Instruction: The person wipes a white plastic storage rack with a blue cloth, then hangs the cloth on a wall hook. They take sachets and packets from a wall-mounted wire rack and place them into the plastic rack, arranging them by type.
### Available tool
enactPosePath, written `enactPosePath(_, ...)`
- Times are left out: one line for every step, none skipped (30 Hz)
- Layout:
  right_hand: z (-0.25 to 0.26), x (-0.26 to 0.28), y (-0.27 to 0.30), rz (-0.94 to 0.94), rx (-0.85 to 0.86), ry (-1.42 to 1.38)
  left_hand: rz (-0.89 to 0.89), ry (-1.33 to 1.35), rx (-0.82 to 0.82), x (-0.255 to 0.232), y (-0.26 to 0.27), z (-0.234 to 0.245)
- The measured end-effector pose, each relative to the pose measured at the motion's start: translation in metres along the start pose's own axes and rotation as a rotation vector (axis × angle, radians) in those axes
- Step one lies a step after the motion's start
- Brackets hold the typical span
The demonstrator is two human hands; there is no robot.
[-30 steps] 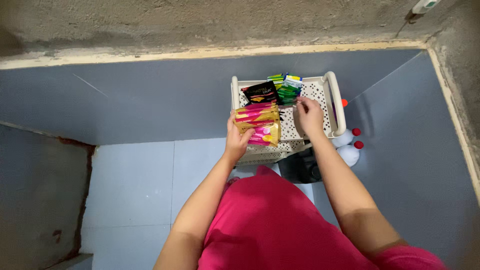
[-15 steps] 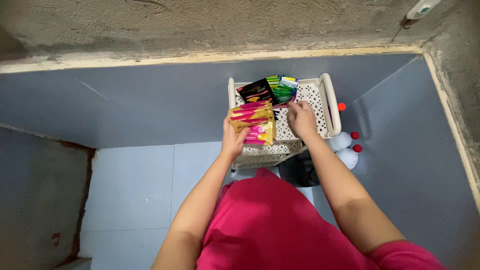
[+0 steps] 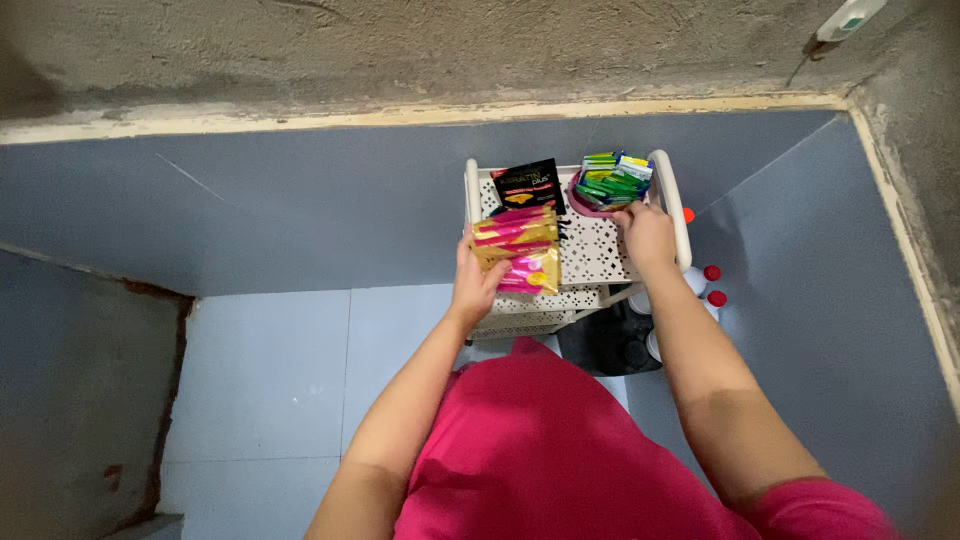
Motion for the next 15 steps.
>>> enactPosePath(-0.001,-0.005,0.002,0.003,-0.026,0.008,-0.007,0.016,-0.005,-0.002,0.001,-0.001)
enactPosePath(-0.003,-0.009,0.004,-0.023,-0.038,0.015,-0.014,0.033,-0.01,-0.004,0.002,-0.003)
enactPosePath(-0.003,-0.013,0.005,-0.049,-0.047,0.021,-0.018,0.049,-0.014,-0.006,0.005,-0.004)
enactPosePath(-0.003,-0.016,0.006,-0.075,-0.056,0.028,-0.014,0.047,0.0,-0.007,0.006,-0.007)
enactPosePath(-0.003,-0.016,0.01,-0.09,-0.07,0.025,-0.009,0.043,0.015,-0.008,0.009,-0.007)
enactPosePath(-0.002,-0.016,0.013,-0.104,-0.084,0.022,-0.004,0.04,0.03,-0.009,0.012,-0.008)
enactPosePath(-0.001,-0.015,0.017,-0.118,-0.099,0.019,0.002,0.051,0.03,-0.01,0.015,-0.008)
enactPosePath(0.001,-0.014,0.021,-0.135,-0.093,0.029,0.007,0.062,0.03,-0.011,0.017,-0.008)
enactPosePath(0.003,-0.014,0.025,-0.151,-0.088,0.04,0.012,0.074,0.03,-0.011,0.019,-0.009)
enactPosePath(0.005,-0.013,0.029,-0.167,-0.083,0.052,0.021,0.07,0.032,-0.011,0.021,-0.009)
enactPosePath(0.008,-0.012,0.032,-0.182,-0.095,-0.01,0.03,0.067,0.033,-0.011,0.022,-0.01)
enactPosePath(0.011,-0.011,0.036,-0.197,-0.106,-0.072,0.039,0.063,0.034,-0.01,0.023,-0.01)
enactPosePath(0.014,-0.009,0.037,-0.209,-0.119,-0.135,0.033,0.08,0.029,-0.009,0.022,-0.01)
enactPosePath(0.02,-0.006,0.039,-0.196,-0.193,-0.15,0.026,0.096,0.025,-0.009,0.022,-0.01)
enactPosePath(0.023,0.0,0.043,-0.181,-0.268,-0.166,0.019,0.112,0.019,-0.008,0.022,-0.009)
Point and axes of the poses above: each hand's wrist, its own y-axis away from the middle knuckle, its own z-axis out of the back of the hand, x = y × z, the point moved 4 cm from there along -y, towards the middle knuckle, and after that the axes turned 14 degrees about y, right-handed, at the moved point
